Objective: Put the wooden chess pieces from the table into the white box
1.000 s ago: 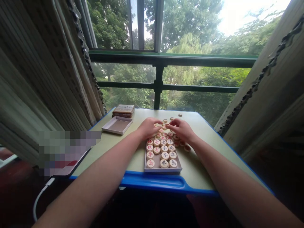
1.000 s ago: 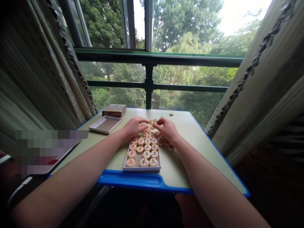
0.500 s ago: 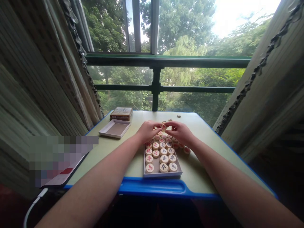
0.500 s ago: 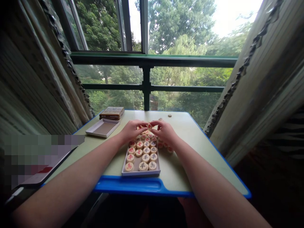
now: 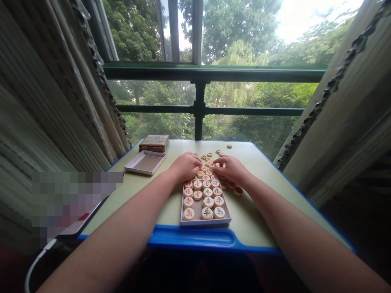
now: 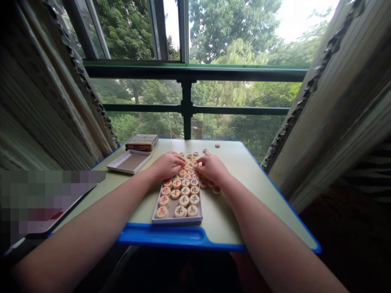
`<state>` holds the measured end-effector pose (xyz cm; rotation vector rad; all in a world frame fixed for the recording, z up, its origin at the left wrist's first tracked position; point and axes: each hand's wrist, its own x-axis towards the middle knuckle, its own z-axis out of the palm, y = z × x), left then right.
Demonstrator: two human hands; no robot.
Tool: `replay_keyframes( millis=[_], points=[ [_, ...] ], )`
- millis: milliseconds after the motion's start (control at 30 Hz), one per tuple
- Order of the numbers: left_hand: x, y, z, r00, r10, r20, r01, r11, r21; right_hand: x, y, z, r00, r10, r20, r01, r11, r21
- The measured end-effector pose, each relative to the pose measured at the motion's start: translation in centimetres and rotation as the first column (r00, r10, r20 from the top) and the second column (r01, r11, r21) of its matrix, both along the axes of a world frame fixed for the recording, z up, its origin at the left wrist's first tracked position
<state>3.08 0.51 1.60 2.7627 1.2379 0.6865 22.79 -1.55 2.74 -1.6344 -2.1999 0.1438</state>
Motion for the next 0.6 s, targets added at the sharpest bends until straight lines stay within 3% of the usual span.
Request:
replay_keyframes(
  millis=[167,367,600],
  points=[
    [-0.08,0.32,-0.31,1.0,0.017,0.002,-0.017,0.998,-0.055,-0.05,0.14,-0.08,0.999,-0.048,-0.016,0.047,0.998,-0.031],
    [-0.19,0.44,-0.02,0.999,0.018,0.041,-0.01,0.983,-0.182,-0.07,0.01,-0.02,1.0,-0.006,-0.017,0.004,0.996,-0.092],
    [-0.38,0.43,-0.05,0.998,0.004,0.064,0.009,0.979,-0.205,-0.05,-0.58,0.5,0.999,-0.03,-0.028,0.025,0.989,-0.146]
  ],
)
